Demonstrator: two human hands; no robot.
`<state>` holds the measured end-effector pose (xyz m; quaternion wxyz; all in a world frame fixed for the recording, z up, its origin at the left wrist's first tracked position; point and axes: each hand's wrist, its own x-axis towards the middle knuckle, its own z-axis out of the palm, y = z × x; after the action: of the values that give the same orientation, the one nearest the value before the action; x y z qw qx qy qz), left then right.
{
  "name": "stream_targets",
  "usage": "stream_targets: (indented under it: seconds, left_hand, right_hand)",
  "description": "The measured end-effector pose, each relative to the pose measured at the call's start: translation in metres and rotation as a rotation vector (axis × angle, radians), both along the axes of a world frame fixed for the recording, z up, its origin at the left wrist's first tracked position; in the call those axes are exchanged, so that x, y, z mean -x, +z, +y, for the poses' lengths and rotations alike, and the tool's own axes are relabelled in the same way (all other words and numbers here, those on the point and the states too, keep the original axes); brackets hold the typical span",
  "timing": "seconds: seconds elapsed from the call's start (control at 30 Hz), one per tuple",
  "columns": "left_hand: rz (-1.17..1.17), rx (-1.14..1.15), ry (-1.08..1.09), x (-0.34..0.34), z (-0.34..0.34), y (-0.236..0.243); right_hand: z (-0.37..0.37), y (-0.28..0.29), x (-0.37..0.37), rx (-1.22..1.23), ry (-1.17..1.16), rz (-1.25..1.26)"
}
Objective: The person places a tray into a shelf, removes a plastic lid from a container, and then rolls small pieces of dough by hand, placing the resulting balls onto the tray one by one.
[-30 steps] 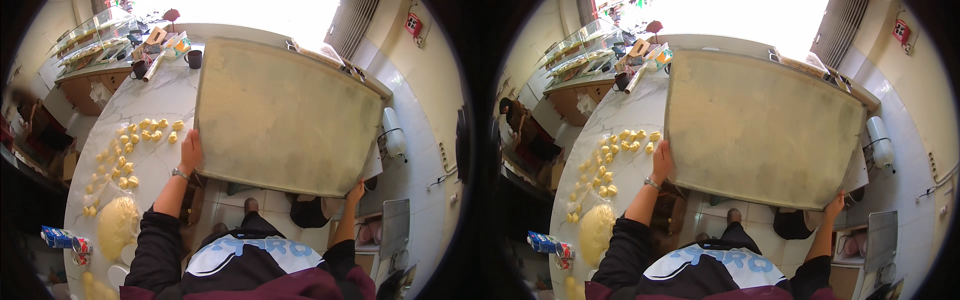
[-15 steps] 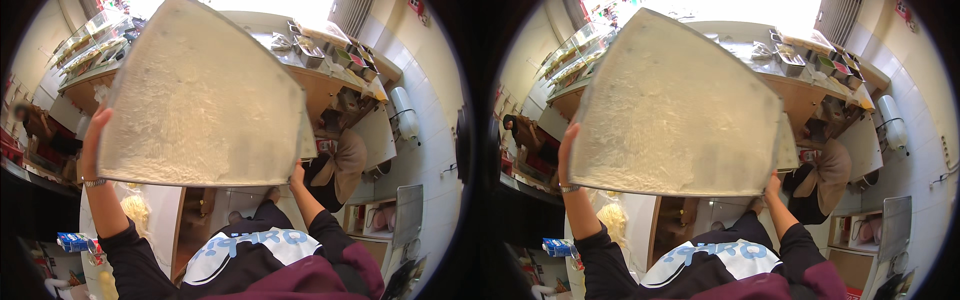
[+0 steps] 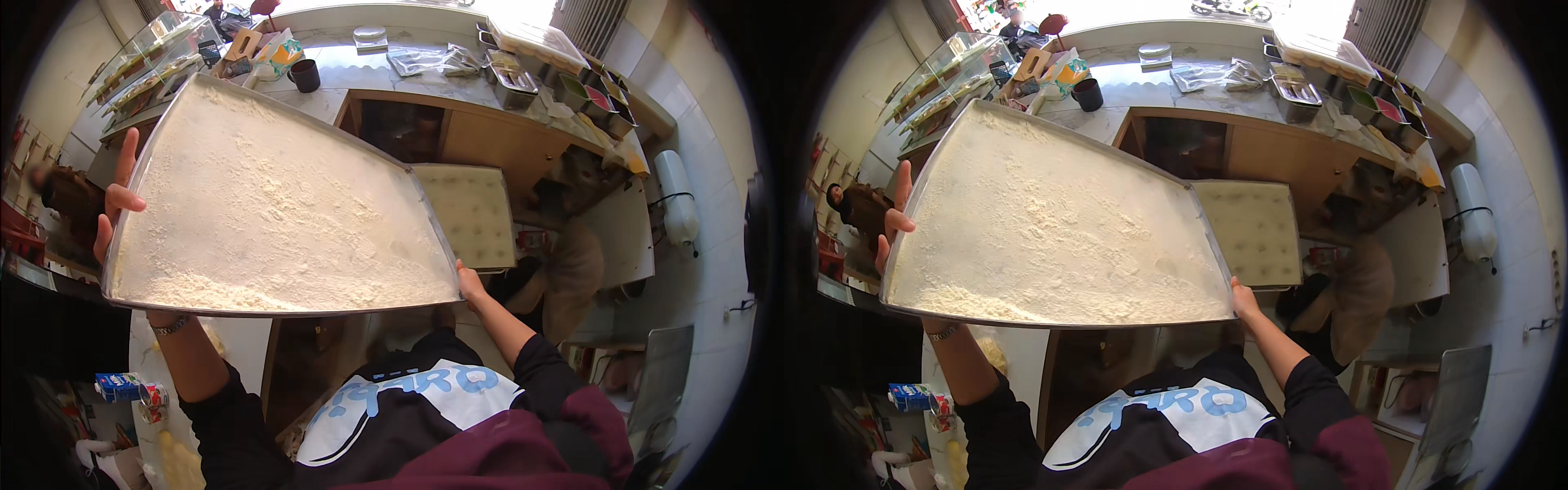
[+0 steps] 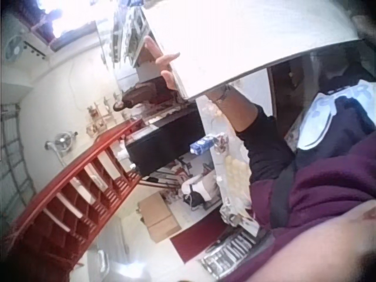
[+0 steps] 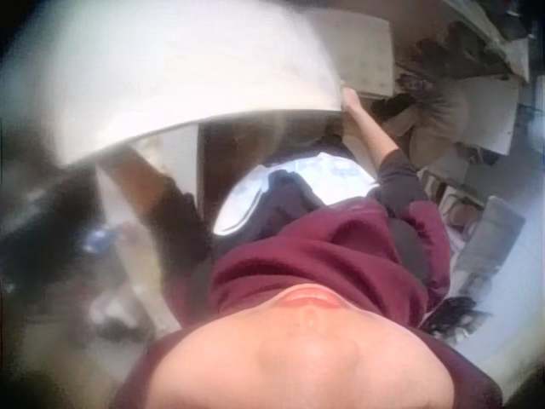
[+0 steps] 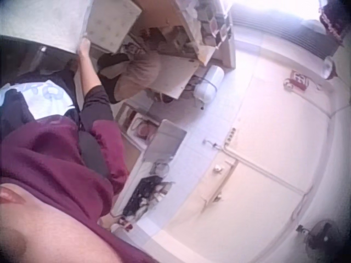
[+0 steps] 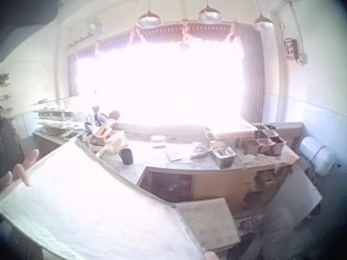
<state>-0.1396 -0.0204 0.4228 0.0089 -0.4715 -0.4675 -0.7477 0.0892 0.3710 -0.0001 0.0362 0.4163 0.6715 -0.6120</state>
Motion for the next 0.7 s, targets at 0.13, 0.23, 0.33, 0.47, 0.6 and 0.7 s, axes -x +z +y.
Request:
stream_targets:
  seconds: [0.13, 0.23, 0.33, 0.47, 0.6, 0.7]
  left_hand:
    - [0.039, -0.014, 0.279, -0.005, 0.041, -0.01]
    - [0.071, -0.041, 0.342, -0.008, 0.076, -0.017]
    - [0.07, -0.057, 0.372, -0.004, 0.096, -0.023]
    - [0.105, -0.028, 0.423, 0.009, 0.112, -0.032]
    - [0.05, -0.062, 0.602, 0.007, 0.132, -0.028]
    - [0.07, -0.057, 0.693, 0.0, 0.14, -0.016]
  right_hand:
    - [0.05, 0.058, -0.013, -0.098, 0.155, -0.15]
    - [0.097, 0.069, -0.021, -0.173, 0.215, -0.239]
    - [0.126, 0.079, -0.019, -0.148, 0.284, -0.324]
    - [0.168, 0.08, 0.001, -0.224, 0.424, -0.415]
    - [0.188, 0.075, 0.032, -0.247, 0.566, -0.398]
    - [0.19, 0.085, 0.039, -0.21, 0.6, -0.334]
